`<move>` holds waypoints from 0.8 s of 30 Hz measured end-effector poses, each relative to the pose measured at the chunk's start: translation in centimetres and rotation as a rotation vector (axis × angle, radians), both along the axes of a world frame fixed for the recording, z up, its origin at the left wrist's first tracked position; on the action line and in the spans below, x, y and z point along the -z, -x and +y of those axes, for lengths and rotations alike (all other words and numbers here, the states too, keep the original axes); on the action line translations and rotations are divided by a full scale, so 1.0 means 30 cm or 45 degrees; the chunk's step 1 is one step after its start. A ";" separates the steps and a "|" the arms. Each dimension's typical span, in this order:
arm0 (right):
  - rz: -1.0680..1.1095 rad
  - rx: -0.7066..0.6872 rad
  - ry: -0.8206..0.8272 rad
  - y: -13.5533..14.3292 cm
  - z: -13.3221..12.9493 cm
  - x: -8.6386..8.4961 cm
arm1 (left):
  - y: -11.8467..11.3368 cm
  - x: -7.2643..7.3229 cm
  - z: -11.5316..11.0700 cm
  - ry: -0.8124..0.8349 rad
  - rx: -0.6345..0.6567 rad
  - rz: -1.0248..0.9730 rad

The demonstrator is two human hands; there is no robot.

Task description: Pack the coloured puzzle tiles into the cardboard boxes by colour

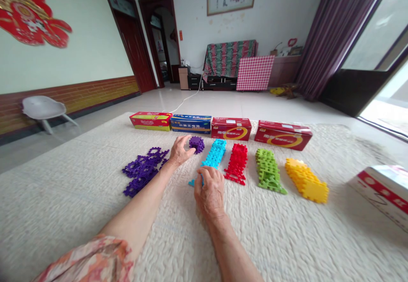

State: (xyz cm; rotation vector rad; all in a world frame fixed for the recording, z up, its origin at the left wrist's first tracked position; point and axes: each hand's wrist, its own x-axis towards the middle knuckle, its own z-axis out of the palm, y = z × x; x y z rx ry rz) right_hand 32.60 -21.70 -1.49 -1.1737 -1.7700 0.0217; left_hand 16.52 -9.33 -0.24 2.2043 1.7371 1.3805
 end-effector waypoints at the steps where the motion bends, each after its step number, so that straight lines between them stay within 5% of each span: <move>1: -0.003 -0.003 0.006 0.000 0.000 0.002 | -0.001 0.002 0.004 0.015 0.001 -0.021; 8: -0.005 0.006 0.010 0.002 0.002 0.007 | -0.006 0.015 0.022 0.239 0.102 -0.101; 18: -0.017 -0.002 0.011 0.001 0.001 0.005 | -0.012 0.025 0.033 0.169 0.152 -0.120; 24: -0.007 0.008 0.008 0.002 0.003 0.008 | -0.014 0.019 0.018 0.128 -0.046 -0.165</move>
